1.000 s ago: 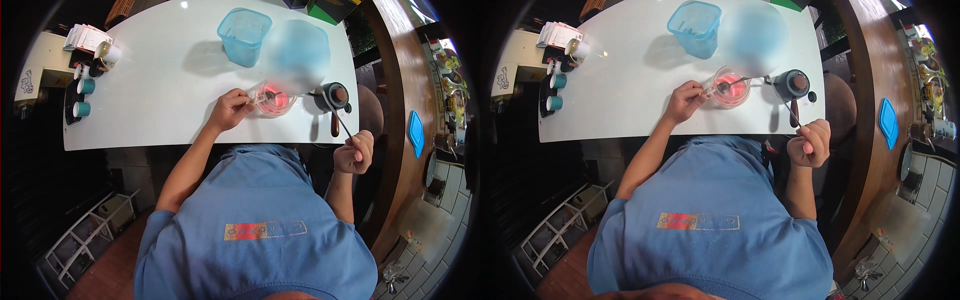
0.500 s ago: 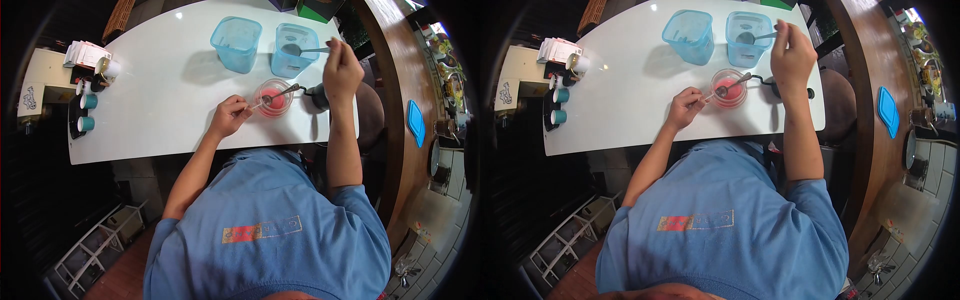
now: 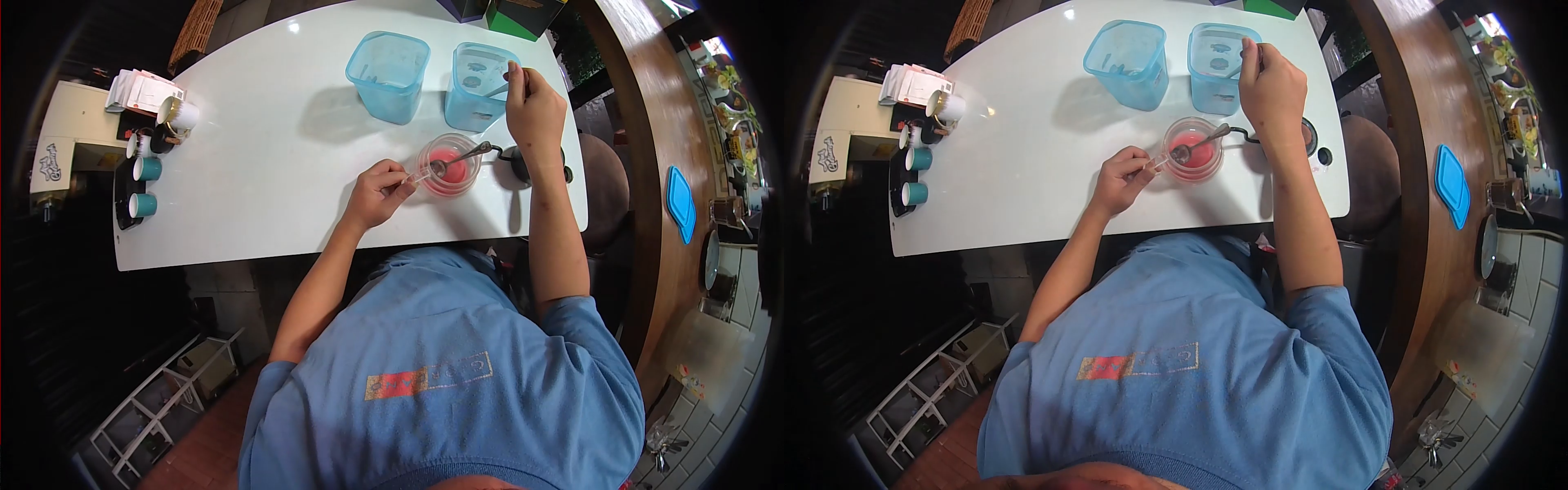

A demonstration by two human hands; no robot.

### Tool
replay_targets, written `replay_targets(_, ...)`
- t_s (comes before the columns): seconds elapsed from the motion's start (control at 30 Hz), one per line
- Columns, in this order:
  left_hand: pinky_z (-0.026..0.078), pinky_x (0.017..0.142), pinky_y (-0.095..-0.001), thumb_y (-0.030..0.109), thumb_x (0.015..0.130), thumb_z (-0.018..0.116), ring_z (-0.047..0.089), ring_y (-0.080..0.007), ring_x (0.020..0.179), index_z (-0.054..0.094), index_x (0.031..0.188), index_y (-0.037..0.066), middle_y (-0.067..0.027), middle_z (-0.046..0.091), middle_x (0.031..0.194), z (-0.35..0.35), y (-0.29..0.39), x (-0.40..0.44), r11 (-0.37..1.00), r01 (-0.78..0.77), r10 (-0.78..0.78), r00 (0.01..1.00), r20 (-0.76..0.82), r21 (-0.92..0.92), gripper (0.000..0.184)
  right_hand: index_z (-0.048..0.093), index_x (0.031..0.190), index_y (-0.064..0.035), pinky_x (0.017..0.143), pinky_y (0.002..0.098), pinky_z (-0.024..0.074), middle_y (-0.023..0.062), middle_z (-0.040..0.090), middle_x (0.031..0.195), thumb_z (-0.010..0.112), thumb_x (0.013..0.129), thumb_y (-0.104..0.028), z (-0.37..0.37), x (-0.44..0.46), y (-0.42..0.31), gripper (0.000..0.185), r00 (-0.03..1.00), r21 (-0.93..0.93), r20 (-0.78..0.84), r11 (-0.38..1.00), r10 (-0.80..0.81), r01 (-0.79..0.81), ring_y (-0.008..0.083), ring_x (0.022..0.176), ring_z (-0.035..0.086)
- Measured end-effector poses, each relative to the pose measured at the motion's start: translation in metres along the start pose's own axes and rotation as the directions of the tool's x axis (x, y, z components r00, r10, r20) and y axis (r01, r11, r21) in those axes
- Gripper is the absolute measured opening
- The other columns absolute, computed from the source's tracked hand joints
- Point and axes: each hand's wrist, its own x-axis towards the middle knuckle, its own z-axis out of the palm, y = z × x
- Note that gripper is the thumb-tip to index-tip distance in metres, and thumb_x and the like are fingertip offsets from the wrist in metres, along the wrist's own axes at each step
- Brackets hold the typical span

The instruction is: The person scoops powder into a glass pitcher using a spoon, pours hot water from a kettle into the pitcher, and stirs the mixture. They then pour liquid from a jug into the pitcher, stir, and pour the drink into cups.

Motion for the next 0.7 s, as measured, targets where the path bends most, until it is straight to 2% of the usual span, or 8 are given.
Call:
replay_targets(0.13,0.041,0.054,-0.0234,0.018,0.083,0.072,0.051,-0.0092,0.060,0.069,0.086,0.000,-0.0032,0.058,0.081,0.000,0.000,0.000,1.000,0.000,0.000,1.000,-0.003,0.006,0.018,0.067,0.078,0.0010,0.056,0.0349,0.0475,0.0158,0.063,0.063,0.056,0.092,-0.024,-0.016,0.003,-0.004,0.031,0.988,0.003,-0.069,0.990,0.139,-0.139,0.0308,0.055,0.060)
replay_targets(0.17,0.041,0.054,-0.0234,0.018,0.083,0.072,0.051,-0.0092,0.060,0.069,0.086,0.000,-0.0032,0.058,0.081,0.000,0.001,0.000,1.000,0.000,0.000,1.000,-0.006,0.006,0.018,0.069,0.081,0.0008,0.057,0.0311,0.0471,0.0131,0.063,0.062,0.055,0.093,-0.026,-0.021,0.003,-0.004,0.032,0.981,0.051,-0.102,0.986,0.166,-0.162,0.0227,0.053,0.061)
replay_targets(0.2,0.041,0.055,-0.0240,0.018,0.083,0.072,0.051,-0.0099,0.061,0.070,0.086,0.001,-0.0034,0.058,0.081,0.000,0.002,0.000,1.000,-0.003,0.003,1.000,-0.002,0.008,0.018,0.069,0.081,0.0008,0.057,0.0311,0.0471,0.0131,0.063,0.062,0.055,0.093,-0.026,-0.026,0.004,0.000,0.032,0.982,0.052,-0.100,0.986,0.163,-0.158,0.0227,0.053,0.061)
replay_targets(0.27,0.041,0.055,-0.0245,0.018,0.084,0.072,0.051,-0.0107,0.062,0.070,0.087,0.001,-0.0037,0.059,0.081,-0.001,0.004,0.000,1.000,-0.006,0.006,1.000,-0.004,0.009,0.017,0.069,0.083,0.0005,0.057,0.0276,0.0456,0.0078,0.063,0.060,0.055,0.094,-0.027,-0.039,0.007,0.004,0.033,0.949,0.174,-0.199,0.962,0.245,-0.212,0.0130,0.055,0.058)
replay_targets(0.3,0.041,0.056,-0.0249,0.018,0.084,0.071,0.052,-0.0112,0.062,0.070,0.087,0.001,-0.0039,0.059,0.081,-0.001,0.005,0.000,1.000,-0.004,0.004,1.000,0.000,0.016,0.017,0.070,0.082,0.0003,0.057,0.0251,0.0438,0.0033,0.060,0.059,0.055,0.094,-0.028,-0.049,0.007,0.004,0.034,0.934,0.216,-0.183,0.939,0.307,-0.267,0.0077,0.058,0.055)
replay_targets(0.4,0.042,0.056,-0.0252,0.018,0.084,0.071,0.052,-0.0118,0.063,0.070,0.086,0.002,-0.0042,0.059,0.081,-0.001,0.004,0.000,1.000,-0.007,0.007,1.000,0.000,0.019,0.017,0.068,0.083,0.0020,0.053,0.0207,0.0384,0.0017,0.061,0.065,0.056,0.095,-0.028,-0.072,0.010,0.010,0.035,0.920,0.377,-0.264,0.909,0.291,-0.179,0.0056,0.057,0.051)
replay_targets(0.5,0.042,0.056,-0.0252,0.018,0.084,0.071,0.052,-0.0119,0.063,0.070,0.086,0.001,-0.0044,0.059,0.081,-0.001,0.004,0.000,1.000,-0.007,0.007,1.000,-0.001,0.017,0.017,0.068,0.084,0.0028,0.053,0.0167,0.0333,0.0003,0.058,0.065,0.055,0.096,-0.027,-0.094,0.010,0.011,0.035,0.896,0.542,-0.221,0.812,0.385,-0.215,0.0032,0.058,0.047)
replay_targets(0.7,0.042,0.057,-0.0253,0.019,0.084,0.071,0.052,-0.0124,0.064,0.069,0.085,0.001,-0.0046,0.059,0.080,-0.001,0.008,0.000,1.000,-0.013,0.013,1.000,-0.001,0.006,0.018,0.066,0.085,0.0022,0.054,0.0160,0.0339,0.0005,0.059,0.069,0.053,0.097,-0.028,-0.110,-0.021,0.001,0.035,0.864,0.591,-0.233,0.771,0.445,-0.237,0.0027,0.059,0.045)
